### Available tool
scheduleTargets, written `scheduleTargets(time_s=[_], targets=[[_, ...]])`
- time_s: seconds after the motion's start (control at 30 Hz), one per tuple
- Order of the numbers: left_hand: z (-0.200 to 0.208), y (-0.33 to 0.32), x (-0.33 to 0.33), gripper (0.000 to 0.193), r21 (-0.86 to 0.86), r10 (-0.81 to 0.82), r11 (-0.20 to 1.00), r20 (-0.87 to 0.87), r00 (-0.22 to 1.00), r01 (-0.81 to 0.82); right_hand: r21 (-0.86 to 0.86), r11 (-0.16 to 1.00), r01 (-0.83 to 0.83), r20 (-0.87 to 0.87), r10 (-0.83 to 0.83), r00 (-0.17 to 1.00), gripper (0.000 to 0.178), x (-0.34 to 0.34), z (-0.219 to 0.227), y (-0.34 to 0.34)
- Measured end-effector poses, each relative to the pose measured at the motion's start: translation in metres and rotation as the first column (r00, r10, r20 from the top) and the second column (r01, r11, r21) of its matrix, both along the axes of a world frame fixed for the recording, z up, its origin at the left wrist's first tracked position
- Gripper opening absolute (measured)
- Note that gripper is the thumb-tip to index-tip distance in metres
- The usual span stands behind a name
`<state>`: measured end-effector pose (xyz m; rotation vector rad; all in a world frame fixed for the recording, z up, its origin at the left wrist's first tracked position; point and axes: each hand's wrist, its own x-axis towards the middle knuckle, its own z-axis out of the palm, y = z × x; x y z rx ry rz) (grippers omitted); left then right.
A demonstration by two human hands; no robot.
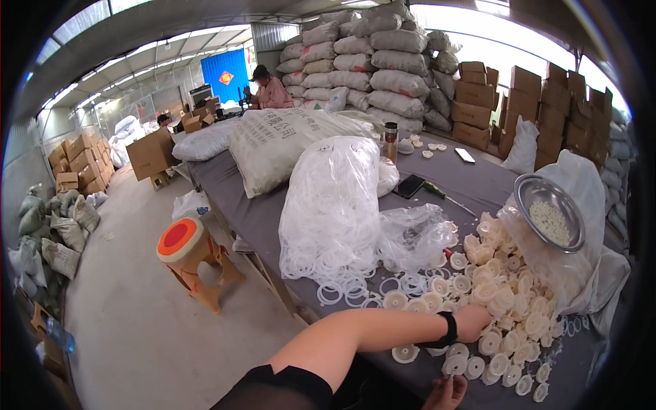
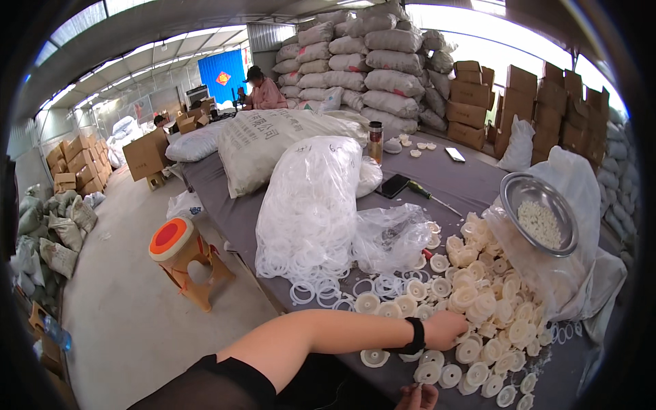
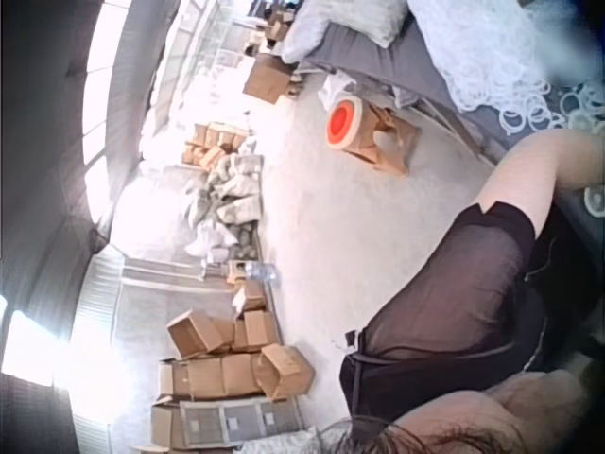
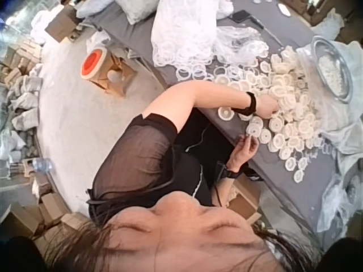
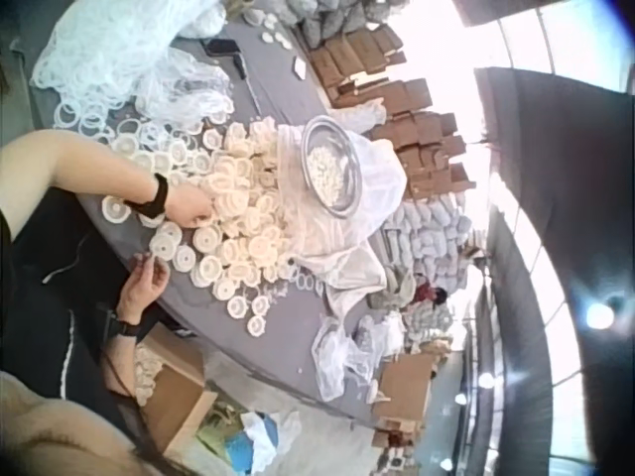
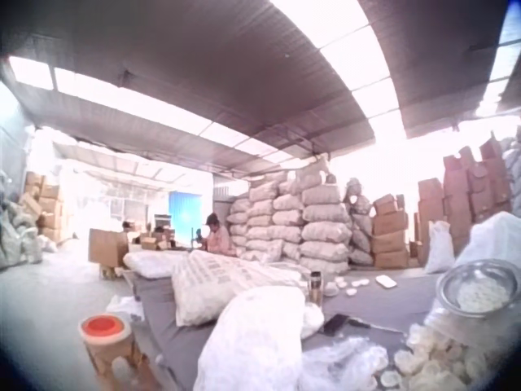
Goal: Manually assemble white plastic circular components by inserting a smaller part into a larger ring structure.
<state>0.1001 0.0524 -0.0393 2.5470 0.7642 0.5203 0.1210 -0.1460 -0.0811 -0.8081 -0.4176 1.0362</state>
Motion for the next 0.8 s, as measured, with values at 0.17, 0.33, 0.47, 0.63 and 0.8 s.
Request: scheduleTargets(time_s=[0.17,0.33,0.47,0.63,0.8], targets=[[0.018,-0.001,-0.027,0.021,-0.267,-0.016,0.961,0.199,0.980,0.070,-0.004,1.000,0.030,0.019,-0.030,0.999,0.010,0.000,0.000,-0.002],[0.030,-0.017,-0.053,0.028,-0.597,0.080,0.782,0.381,0.921,0.179,-0.025,0.996,0.089,-0.008,-0.089,0.996,0.010,0.002,-0.003,-0.007],[0.038,-0.061,-0.084,0.024,-0.838,0.322,0.387,0.513,0.795,0.384,0.147,0.961,0.235,-0.062,-0.228,0.972,0.016,-0.002,0.003,-0.004],[0.031,-0.108,-0.118,0.010,-0.695,0.255,0.455,0.700,0.667,0.557,0.285,0.953,0.106,-0.207,-0.047,0.977,0.015,-0.015,0.046,0.002],[0.014,-0.125,-0.124,0.030,-0.722,0.516,0.274,0.668,0.536,0.635,0.338,0.941,-0.019,-0.252,0.110,0.961,0.010,-0.027,0.053,-0.006]])
